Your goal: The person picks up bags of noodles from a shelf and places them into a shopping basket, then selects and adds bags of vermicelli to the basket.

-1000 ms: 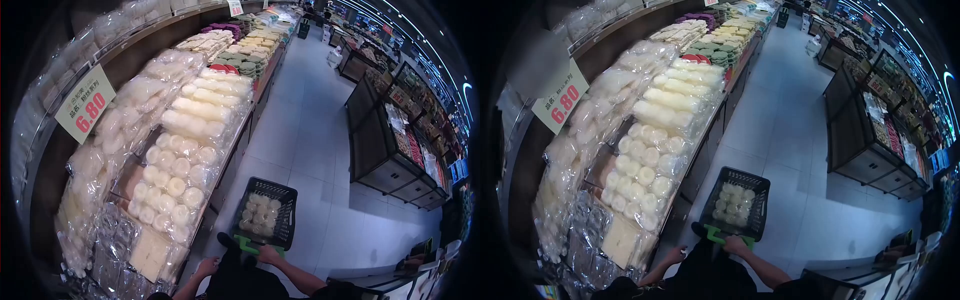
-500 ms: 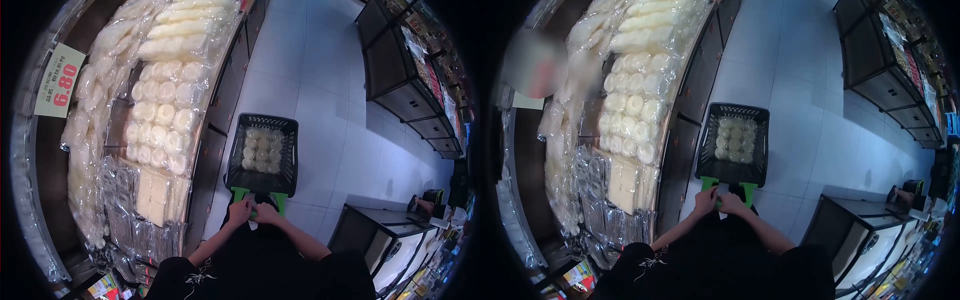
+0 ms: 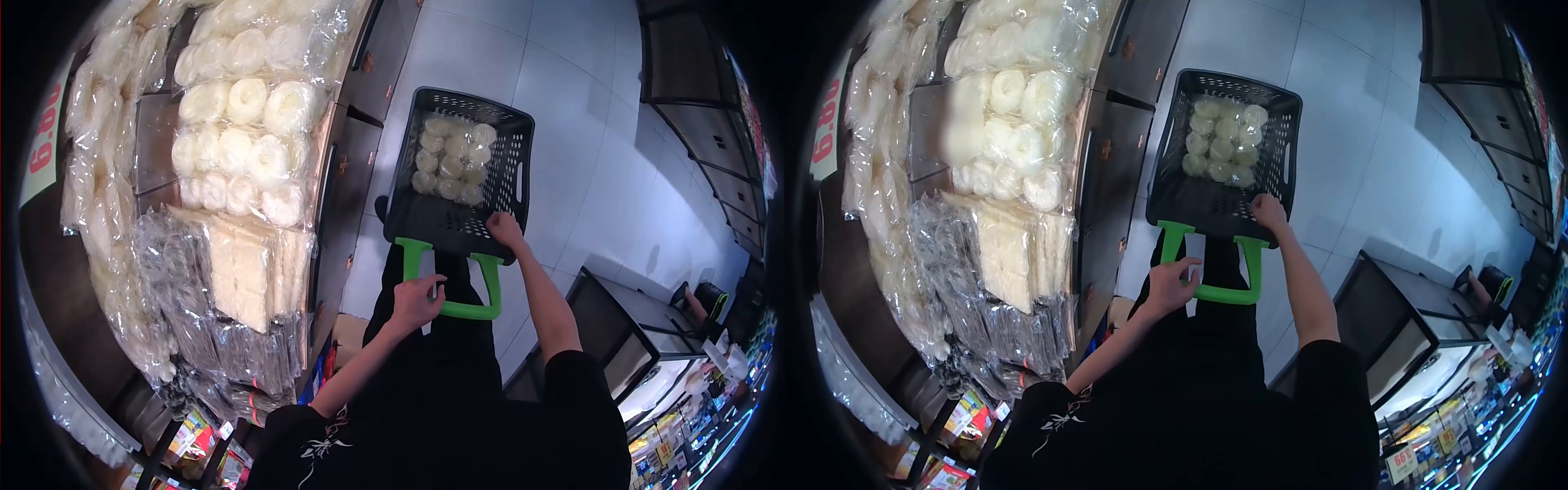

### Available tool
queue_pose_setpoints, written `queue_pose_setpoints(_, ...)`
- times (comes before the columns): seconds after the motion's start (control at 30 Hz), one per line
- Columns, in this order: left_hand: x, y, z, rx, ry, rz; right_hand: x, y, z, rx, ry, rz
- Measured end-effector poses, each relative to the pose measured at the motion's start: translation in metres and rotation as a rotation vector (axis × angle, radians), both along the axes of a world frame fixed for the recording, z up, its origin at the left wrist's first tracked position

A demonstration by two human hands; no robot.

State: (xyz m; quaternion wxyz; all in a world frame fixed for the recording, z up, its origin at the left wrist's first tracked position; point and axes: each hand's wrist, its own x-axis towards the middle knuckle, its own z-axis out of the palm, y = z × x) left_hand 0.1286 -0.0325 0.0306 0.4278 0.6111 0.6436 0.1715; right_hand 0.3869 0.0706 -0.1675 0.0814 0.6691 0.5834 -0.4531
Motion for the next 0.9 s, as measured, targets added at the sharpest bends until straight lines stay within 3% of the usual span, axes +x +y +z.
queue_pose_setpoints(0.17,-0.003,0.007,0.002,-0.091,-0.068,-0.026,-0.04,0.0,-0.064,-0.077,-0.053,-0.023)
queue_pose_setpoints(0.3,-0.005,0.009,-0.002,-0.118,-0.076,-0.046,-0.091,0.008,-0.082,-0.186,-0.036,0.057)
queue_pose_setpoints(0.43,-0.009,0.002,-0.011,-0.075,-0.095,-0.061,-0.121,-0.004,-0.158,-0.182,-0.006,0.114)
queue_pose_setpoints(0.53,-0.011,0.004,-0.012,-0.095,-0.101,-0.085,-0.138,-0.003,-0.203,-0.083,-0.049,0.086)
queue_pose_setpoints(0.7,-0.013,-0.009,-0.025,-0.015,-0.165,-0.121,-0.162,0.017,-0.261,-0.289,-0.067,0.015)
queue_pose_setpoints(0.83,-0.014,-0.005,-0.025,0.013,-0.141,-0.148,-0.165,0.008,-0.316,-0.309,-0.075,-0.01)
queue_pose_setpoints(0.9,-0.017,-0.005,-0.02,-0.043,-0.076,-0.253,-0.168,0.003,-0.323,-0.161,0.011,-0.138)
